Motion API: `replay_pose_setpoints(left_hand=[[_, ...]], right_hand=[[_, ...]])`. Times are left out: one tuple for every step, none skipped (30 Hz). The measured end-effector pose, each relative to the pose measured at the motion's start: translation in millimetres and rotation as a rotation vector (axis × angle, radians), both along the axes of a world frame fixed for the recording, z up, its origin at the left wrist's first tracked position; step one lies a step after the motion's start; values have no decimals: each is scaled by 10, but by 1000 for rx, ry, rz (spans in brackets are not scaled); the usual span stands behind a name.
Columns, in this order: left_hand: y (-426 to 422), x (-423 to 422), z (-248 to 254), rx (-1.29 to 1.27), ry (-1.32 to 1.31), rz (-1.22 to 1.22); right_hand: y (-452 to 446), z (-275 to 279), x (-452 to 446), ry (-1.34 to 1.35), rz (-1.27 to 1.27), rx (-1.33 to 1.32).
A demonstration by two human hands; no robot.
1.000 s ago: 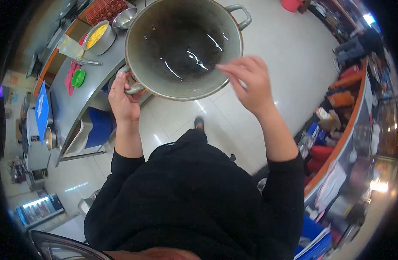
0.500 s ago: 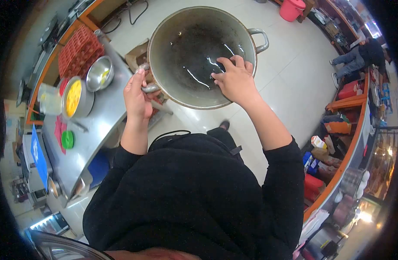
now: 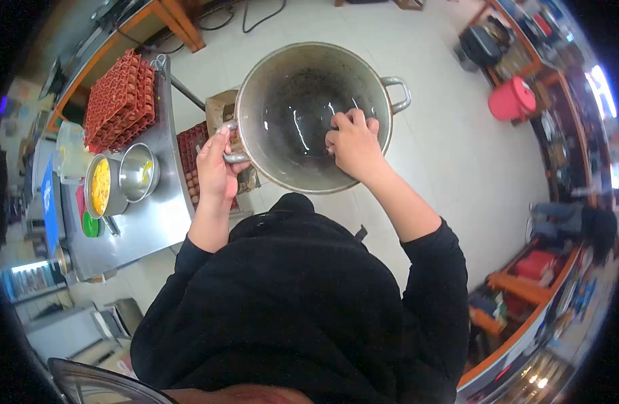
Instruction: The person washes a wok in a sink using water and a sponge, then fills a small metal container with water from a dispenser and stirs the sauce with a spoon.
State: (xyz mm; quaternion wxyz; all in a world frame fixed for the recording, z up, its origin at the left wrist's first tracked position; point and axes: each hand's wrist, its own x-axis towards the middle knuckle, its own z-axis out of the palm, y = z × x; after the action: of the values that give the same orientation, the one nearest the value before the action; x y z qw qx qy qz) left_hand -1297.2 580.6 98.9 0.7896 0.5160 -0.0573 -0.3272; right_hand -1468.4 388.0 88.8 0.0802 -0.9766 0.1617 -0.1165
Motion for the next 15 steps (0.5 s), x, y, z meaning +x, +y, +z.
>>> replay_pose_setpoints(left_hand=[[-85, 69, -36, 3, 4, 18], [-266, 218, -79, 3, 18, 44], [-440, 355, -127, 7, 33, 63], [-612, 499, -174, 14, 48, 73], [-791, 662, -238, 23, 70, 88], [-986, 840, -294, 30, 91, 95], [-1212, 1044, -308, 25, 107, 100], [-1355, 1154, -302, -1, 96, 61], [-1564, 1326, -283, -10, 86, 52], [-1801, 1513, -271, -20, 72, 44], [-2002, 1675, -271, -14, 65, 33], [-2202, 1840, -263, -9, 61, 2], [-2402, 1988, -266, -14, 57, -8], [-2605, 2128, -266, -20, 51, -19], [-2747, 2248, -245, -35, 38, -32]], right_hand=[[-111, -49, 108, 14, 21, 17], [-319, -96, 285, 36, 37, 20], [-525, -149, 464, 58, 57, 18], [-723, -205, 632, 79, 68, 18], [-918, -246, 803, 97, 69, 16], [-1121, -255, 977, 134, 71, 24], [-1309, -248, 1160, 149, 64, 29], [-1439, -254, 1243, 164, 56, 30], [-1641, -220, 1407, 182, 51, 29], [-1882, -180, 1595, 171, 52, -1], [-2071, -165, 1749, 168, 51, -15], [-2220, -181, 1854, 173, 48, -12], [-2399, -202, 1971, 170, 45, -16], [-2606, -211, 2098, 167, 41, -22], [-2742, -178, 2197, 155, 33, -37]])
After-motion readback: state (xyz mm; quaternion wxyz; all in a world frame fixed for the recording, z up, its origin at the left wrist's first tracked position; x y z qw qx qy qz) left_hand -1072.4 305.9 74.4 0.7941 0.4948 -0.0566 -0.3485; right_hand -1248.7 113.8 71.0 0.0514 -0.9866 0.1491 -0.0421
